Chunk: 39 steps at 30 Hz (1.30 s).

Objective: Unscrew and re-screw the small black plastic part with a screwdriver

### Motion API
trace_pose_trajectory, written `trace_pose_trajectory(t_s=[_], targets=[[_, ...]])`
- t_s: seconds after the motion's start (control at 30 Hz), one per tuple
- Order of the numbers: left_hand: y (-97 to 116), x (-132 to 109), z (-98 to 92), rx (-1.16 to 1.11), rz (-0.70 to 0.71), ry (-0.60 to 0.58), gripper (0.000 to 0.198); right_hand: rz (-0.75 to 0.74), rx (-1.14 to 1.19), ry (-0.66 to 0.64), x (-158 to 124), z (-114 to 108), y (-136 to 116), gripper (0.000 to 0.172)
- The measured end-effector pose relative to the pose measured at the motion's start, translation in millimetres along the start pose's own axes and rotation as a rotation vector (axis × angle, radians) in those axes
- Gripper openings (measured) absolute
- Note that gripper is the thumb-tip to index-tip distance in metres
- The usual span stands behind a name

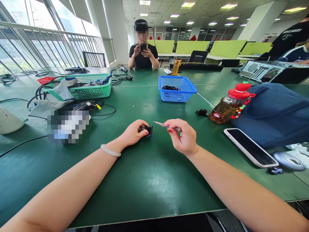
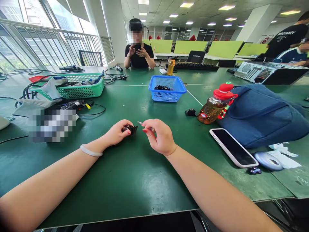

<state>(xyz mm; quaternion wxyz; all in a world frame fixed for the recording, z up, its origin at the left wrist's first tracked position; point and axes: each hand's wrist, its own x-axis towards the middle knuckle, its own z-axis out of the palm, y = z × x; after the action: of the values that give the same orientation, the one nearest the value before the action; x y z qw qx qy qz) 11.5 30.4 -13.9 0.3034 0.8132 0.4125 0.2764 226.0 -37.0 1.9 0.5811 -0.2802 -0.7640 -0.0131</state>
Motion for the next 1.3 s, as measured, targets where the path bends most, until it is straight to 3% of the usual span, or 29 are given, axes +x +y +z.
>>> trace_pose_trajectory(t_s=[0.1,0.2,0.5,0.63,0.73,0.97,1.1,1.3], targets=[[2,-1,1.1,0.153,0.138,0.002,0.036,0.082,-0.016,0.042,-2,0,10,0.002],[4,-3,2.2,0.211,0.187,-0.048,0.038,0.14,-0.02,0.051,-3,0,16,0.004],[5,-7,1.5,0.261,0.126,-0.151,0.056,0.205,-0.08,-0.055,-6,3,20,0.016],[6,-6,1.0,0.191,0.054,-0.143,0.042,0.202,-0.108,-0.084,-7,3,22,0.015],[2,-4,0.5,-0.051,-0.039,-0.067,0.033,0.219,-0.131,-0.134,-8,4,25,0.015],[0,2,-8.0,-1.153,-0.428,0.279,0.021,0.258,-0.213,-0.37,-13,9,36,0.014],[9,3,-12.7,-1.334,-0.532,0.35,0.025,0.231,-0.256,-0.506,-13,13,37,0.016],[13,4,-14.0,-1.379,-0.52,0.37,0.025,0.26,-0.283,-0.66,-11,16,29,0.016]])
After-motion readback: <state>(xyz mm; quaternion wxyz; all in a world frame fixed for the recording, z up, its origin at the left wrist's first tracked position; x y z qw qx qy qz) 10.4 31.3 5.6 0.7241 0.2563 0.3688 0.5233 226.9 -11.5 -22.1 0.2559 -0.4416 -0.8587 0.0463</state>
